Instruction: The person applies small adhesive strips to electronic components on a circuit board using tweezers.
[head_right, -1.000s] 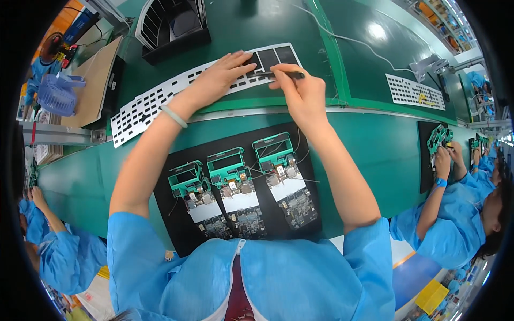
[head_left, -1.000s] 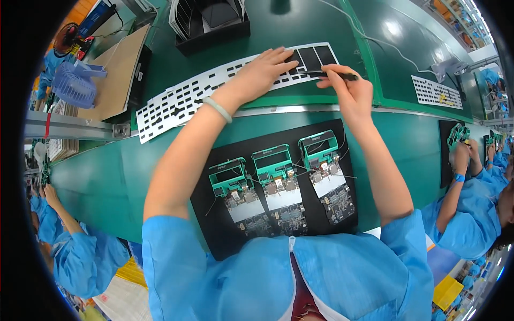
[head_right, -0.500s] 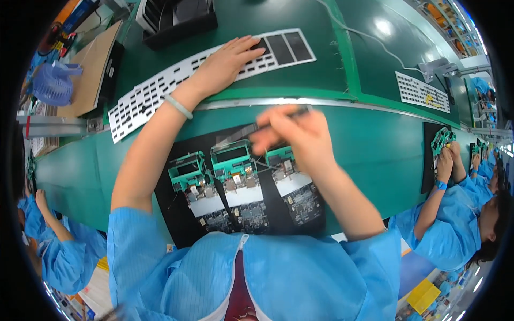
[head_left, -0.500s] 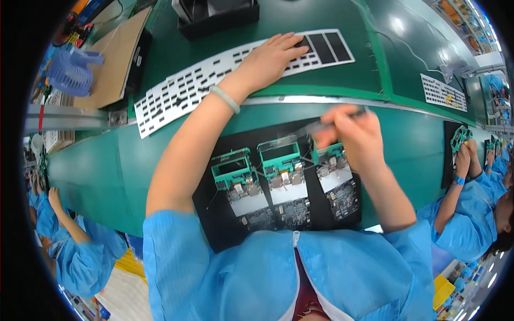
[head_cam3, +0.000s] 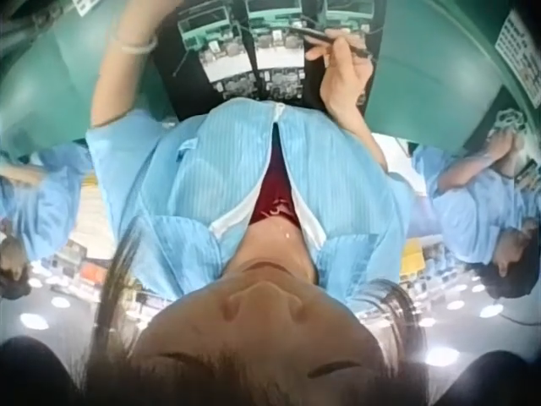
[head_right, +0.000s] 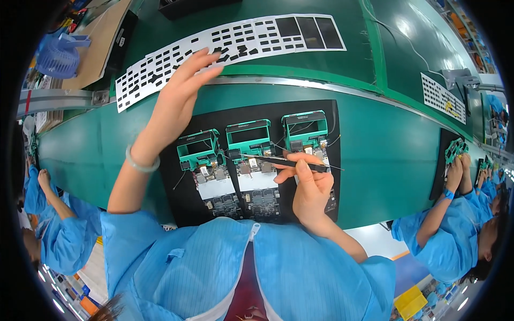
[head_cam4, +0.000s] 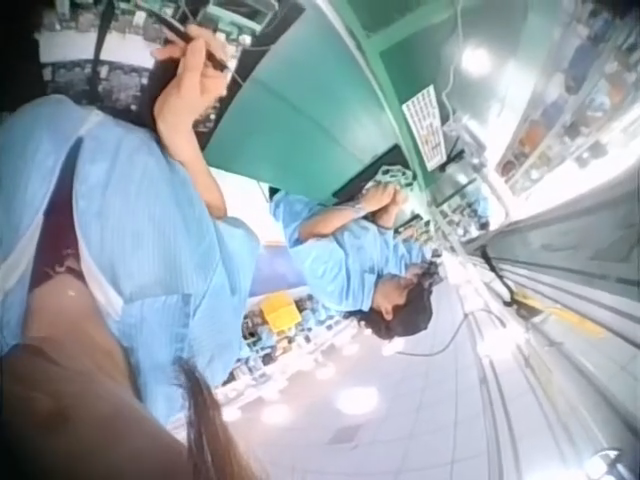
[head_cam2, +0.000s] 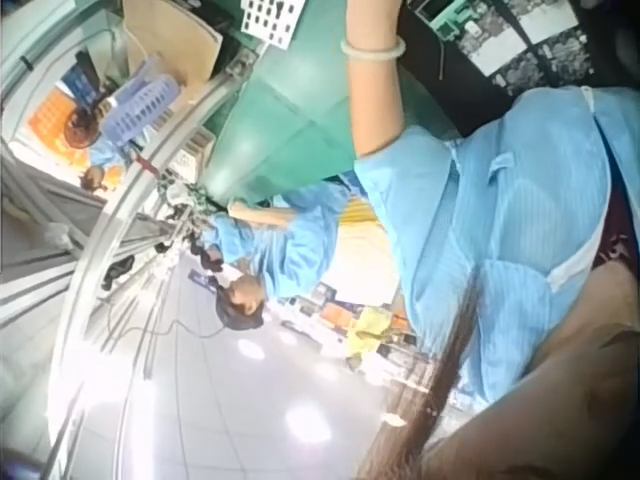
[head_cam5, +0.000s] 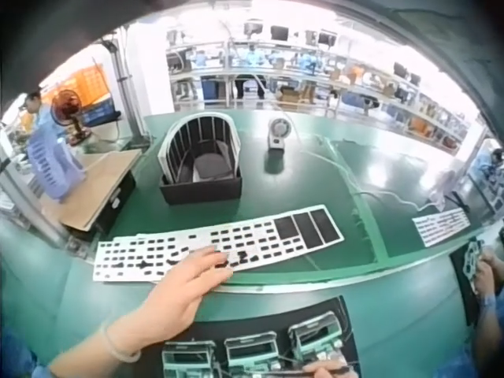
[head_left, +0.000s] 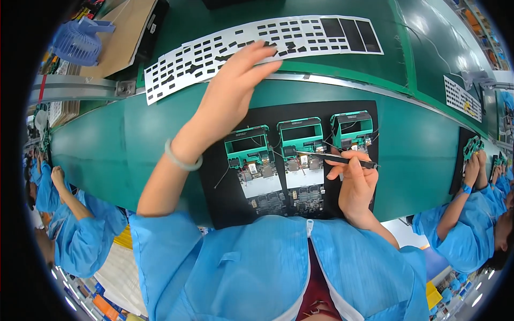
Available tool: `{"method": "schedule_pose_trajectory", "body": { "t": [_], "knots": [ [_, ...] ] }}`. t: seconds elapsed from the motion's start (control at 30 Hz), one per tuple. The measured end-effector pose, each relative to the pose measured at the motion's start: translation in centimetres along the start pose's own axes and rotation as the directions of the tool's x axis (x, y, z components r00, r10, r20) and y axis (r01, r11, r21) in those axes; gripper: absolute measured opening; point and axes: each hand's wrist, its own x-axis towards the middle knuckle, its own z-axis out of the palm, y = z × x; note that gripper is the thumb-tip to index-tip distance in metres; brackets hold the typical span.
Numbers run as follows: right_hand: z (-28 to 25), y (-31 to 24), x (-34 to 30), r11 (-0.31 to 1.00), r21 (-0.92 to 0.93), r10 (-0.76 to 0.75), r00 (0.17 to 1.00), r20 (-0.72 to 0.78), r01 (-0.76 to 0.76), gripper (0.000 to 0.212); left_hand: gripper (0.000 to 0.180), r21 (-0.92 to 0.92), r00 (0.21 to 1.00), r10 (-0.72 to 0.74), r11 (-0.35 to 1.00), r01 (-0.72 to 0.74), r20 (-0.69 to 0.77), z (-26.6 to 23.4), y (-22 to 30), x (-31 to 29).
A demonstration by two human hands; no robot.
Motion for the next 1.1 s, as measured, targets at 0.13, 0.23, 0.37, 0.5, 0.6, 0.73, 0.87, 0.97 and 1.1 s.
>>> {"method": "schedule_pose_trajectory", "body": {
  "t": [0.13,0.23,0.37,0.5,0.6,0.73,0.87,0.97,1.1],
  "knots": [
    [0.3,-0.1,-0.2,1.0,-0.013,0.012,1.0,0.012,-0.012,0.022,0.043,0.065,0.988,-0.135,0.989,0.13,0.075,-2.3,2.2,-3.4],
    [0.4,-0.2,-0.2,1.0,-0.021,0.004,1.0,0.013,-0.004,0.022,0.042,0.06,0.981,-0.178,0.983,0.174,0.073,-3.0,3.2,-4.9],
    [0.2,-0.1,-0.3,0.999,-0.035,-0.003,1.0,0.013,0.003,0.022,0.041,0.042,0.988,-0.146,0.989,0.144,0.058,-3.3,4.8,-6.0],
    [0.2,-0.1,-0.1,0.999,-0.03,-0.021,1.0,0.002,0.021,0.022,0.043,0.074,0.996,-0.035,0.997,0.028,0.082,-2.0,6.4,-6.1],
    [0.3,-0.2,-0.3,0.999,-0.005,-0.033,0.999,-0.024,0.032,0.021,0.042,0.319,0.981,-0.012,0.946,-0.051,0.192,-0.7,9.0,-5.4],
    [0.1,-2.5,0.0,0.998,-0.03,0.049,0.999,0.01,-0.049,0.02,0.04,0.616,0.943,0.092,0.736,-0.281,0.321,1.0,10.4,-6.4],
    [-1.1,-6.8,3.4,0.952,-0.189,-0.22,0.967,0.128,0.241,0.017,0.026,0.287,0.924,0.074,0.938,-0.192,0.376,-1.1,9.4,-2.7],
    [-1.9,-9.0,9.0,0.874,-0.361,-0.325,0.943,0.066,0.326,0.019,0.014,0.046,0.97,0.033,0.998,-0.046,0.243,-0.1,5.0,2.9],
    [-1.0,-7.3,17.1,0.88,-0.274,-0.378,0.922,0.088,0.387,0.022,0.023,0.006,0.943,0.303,0.952,-0.307,0.136,3.6,-1.6,9.3]
  ]
}}
